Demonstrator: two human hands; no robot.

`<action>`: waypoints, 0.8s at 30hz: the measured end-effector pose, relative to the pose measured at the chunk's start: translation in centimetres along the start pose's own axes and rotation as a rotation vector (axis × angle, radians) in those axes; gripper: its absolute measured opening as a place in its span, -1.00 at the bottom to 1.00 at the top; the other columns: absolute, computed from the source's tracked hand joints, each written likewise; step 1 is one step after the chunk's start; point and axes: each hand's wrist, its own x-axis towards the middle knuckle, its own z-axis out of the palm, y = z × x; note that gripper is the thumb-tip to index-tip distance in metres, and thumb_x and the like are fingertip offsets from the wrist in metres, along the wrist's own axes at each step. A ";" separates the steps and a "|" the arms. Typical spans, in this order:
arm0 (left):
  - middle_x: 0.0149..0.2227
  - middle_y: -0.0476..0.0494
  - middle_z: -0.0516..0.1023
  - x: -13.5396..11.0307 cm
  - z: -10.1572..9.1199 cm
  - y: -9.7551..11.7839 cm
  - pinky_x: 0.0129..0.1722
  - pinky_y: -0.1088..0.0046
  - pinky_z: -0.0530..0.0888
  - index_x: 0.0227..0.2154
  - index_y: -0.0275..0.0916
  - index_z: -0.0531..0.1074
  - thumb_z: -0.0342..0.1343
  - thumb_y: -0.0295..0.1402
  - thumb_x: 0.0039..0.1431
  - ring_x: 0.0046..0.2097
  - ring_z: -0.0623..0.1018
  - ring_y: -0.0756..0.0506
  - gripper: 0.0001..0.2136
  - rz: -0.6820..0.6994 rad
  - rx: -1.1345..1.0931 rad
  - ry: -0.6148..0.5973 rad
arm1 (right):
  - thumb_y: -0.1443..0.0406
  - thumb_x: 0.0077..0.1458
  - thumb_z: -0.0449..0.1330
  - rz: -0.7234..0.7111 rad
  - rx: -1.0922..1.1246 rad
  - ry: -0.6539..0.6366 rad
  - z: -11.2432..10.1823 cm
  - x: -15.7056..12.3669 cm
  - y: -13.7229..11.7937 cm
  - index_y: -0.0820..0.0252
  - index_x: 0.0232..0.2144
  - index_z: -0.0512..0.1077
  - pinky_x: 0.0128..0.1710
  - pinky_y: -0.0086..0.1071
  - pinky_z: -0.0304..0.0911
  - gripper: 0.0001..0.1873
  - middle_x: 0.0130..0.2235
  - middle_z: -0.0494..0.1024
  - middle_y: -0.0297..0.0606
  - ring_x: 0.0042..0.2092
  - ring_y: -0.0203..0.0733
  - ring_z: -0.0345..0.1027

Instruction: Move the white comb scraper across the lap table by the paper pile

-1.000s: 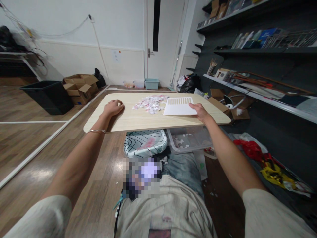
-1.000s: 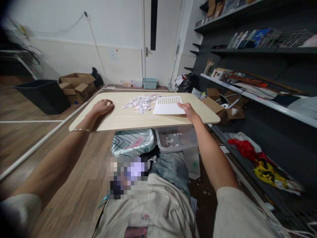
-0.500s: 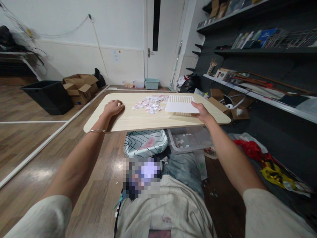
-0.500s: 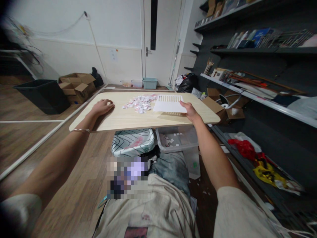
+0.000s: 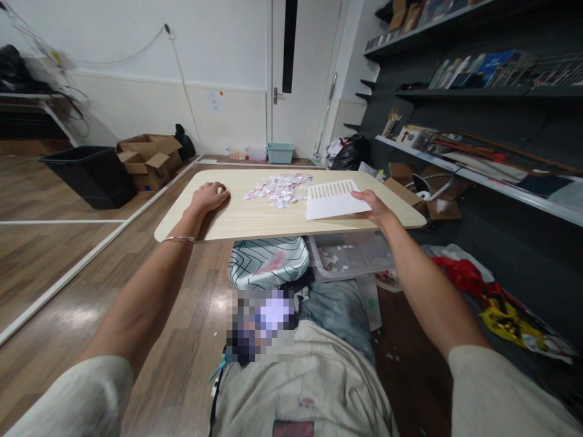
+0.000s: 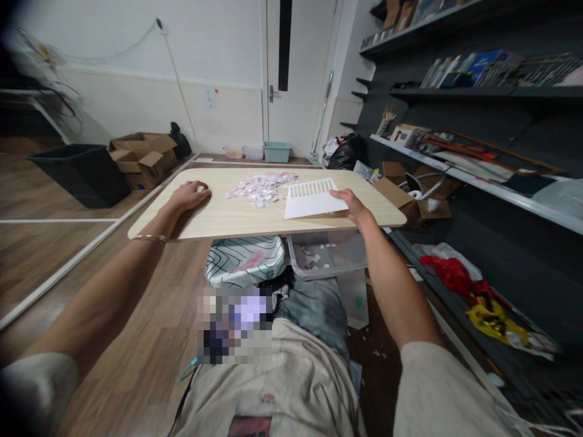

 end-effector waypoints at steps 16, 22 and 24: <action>0.49 -0.51 0.61 -0.3 -0.1 0.2 0.52 -0.12 0.51 0.40 -0.18 0.69 0.05 -0.04 0.53 0.50 0.58 -0.53 -0.42 0.009 0.027 -0.006 | -0.26 -0.22 0.71 -0.072 -0.174 0.029 1.4 -2.5 -0.4 0.12 -0.61 0.50 -0.48 -0.37 0.05 -0.29 -0.55 0.53 -0.28 -0.48 -0.27 0.26; 0.46 -0.50 0.64 -0.3 -0.1 0.3 0.51 -0.09 0.52 0.38 -0.18 0.70 0.07 -0.05 0.53 0.48 0.60 -0.53 -0.43 0.007 0.024 0.001 | -0.52 -0.01 0.51 -0.227 -0.259 0.193 2.8 -8.6 0.7 0.05 -0.63 0.36 -0.49 -0.34 -0.06 -0.11 -0.56 0.31 -0.36 -0.46 -0.29 0.11; 0.46 -0.51 0.63 -0.4 -0.1 0.3 0.51 -0.10 0.52 0.38 -0.19 0.70 0.06 -0.06 0.53 0.47 0.60 -0.53 -0.43 0.010 0.028 -0.006 | -0.58 0.06 0.43 -0.280 -0.277 0.327 3.3 -10.7 1.3 0.00 -0.62 0.24 -0.49 -0.31 0.00 -0.07 -0.57 0.22 -0.39 -0.45 -0.26 0.09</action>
